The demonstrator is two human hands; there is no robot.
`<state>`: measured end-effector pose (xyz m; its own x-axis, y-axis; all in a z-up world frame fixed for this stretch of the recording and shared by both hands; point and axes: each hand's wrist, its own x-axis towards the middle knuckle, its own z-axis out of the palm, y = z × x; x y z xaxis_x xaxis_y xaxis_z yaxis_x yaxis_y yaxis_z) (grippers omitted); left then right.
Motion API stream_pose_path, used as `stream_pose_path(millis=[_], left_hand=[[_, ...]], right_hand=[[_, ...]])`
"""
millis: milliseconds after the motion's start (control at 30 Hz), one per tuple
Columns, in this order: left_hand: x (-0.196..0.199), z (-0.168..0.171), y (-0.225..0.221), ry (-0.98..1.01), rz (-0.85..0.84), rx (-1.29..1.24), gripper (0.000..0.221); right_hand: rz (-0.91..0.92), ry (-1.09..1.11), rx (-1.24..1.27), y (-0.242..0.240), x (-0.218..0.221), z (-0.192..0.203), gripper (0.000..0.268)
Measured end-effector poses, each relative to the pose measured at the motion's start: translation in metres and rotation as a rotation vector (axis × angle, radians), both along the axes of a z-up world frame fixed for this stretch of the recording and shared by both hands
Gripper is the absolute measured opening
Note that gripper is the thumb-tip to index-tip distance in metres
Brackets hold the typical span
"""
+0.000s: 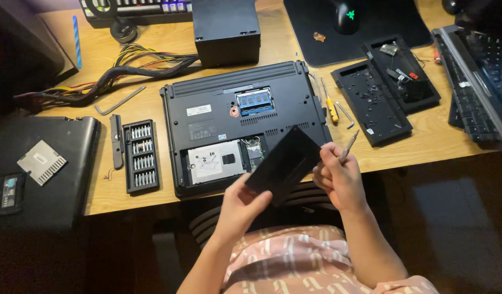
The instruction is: The recorder is disassembling a laptop, removing and inspecting internal components like the hard drive, RAM, and battery using tools.
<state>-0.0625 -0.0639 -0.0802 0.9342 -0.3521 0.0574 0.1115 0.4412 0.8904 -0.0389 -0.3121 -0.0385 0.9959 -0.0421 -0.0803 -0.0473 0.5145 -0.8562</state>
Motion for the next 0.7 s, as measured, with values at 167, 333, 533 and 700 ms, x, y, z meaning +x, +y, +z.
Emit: stream_pose_path(millis=[167, 333, 533, 700], left_hand=[[-0.005, 0.048, -0.017, 0.039, -0.127, 0.047, 0.043], [-0.008, 0.024, -0.03, 0.0, 0.125, 0.116, 0.025], [-0.009, 0.027, -0.042, 0.023, 0.315, 0.156, 0.026], [-0.009, 0.034, -0.044, 0.098, 0.327, 0.03, 0.026]], right_hand=[[0.118, 0.028, -0.144, -0.012, -0.017, -0.02, 0.016], [0.203, -0.063, -0.248, -0.002, -0.032, -0.03, 0.014], [0.197, 0.064, -0.07, 0.013, -0.033, -0.025, 0.017], [0.12, 0.075, -0.221, 0.016, -0.034, -0.029, 0.012]])
